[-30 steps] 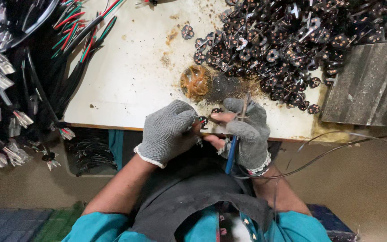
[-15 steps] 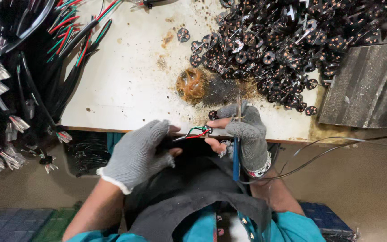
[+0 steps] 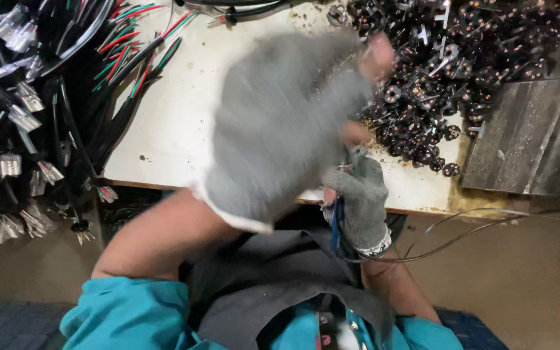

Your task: The person solders wires to electrical plug connectors at a workbench. They hold a wire and connector in one hand and a soldering iron in the other, touching the iron to the joint, dipping the iron in a wet sponge, and setting finished connectors onto a large pile of completed parts on the table.

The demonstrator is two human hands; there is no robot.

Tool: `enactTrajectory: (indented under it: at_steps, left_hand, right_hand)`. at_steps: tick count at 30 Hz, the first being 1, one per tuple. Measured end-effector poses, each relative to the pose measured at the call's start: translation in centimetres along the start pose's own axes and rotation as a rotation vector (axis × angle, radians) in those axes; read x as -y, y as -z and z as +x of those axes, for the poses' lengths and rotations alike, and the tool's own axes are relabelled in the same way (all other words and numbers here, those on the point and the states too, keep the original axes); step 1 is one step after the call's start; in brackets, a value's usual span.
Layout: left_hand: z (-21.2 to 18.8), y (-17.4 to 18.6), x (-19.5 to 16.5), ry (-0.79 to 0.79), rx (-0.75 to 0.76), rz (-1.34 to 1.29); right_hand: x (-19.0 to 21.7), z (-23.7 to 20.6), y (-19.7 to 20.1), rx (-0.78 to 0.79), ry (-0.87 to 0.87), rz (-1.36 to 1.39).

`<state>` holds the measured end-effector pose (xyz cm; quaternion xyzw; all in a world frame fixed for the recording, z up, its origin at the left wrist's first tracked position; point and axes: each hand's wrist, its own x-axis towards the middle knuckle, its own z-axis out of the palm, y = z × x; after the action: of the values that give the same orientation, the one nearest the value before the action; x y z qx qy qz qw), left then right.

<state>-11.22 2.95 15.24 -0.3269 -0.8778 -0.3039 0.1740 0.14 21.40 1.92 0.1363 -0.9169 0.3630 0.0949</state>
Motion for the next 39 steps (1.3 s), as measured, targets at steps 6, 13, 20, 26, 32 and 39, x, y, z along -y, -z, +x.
enactTrajectory:
  at_steps: [6,13,20,26,32,39]
  left_hand:
    - [-10.0,-3.5,-0.8,0.12,0.166,-0.392]
    - [-18.1,6.9,9.0,0.586,0.14,0.83]
    - [-20.7,6.7,11.2,0.624,0.258,0.912]
    - [-17.4,8.1,6.2,0.786,0.153,0.552]
    - [-16.6,1.6,1.6,0.571,0.46,-0.639]
    - [-20.5,-3.3,2.2,0.667,0.667,-0.674]
  right_hand:
    - [0.1,-0.2,-0.2,0.047,0.036,-0.038]
    - [0.1,-0.1,-0.5,0.013,0.058,-0.03]
    - [1.2,0.2,-0.1,0.06,-0.032,-0.132]
    - [1.3,0.0,-0.1,-0.011,0.044,-0.021]
    - [1.7,-1.4,2.7,0.043,-0.338,0.532]
    - [1.5,-3.8,3.0,0.057,-0.42,0.693]
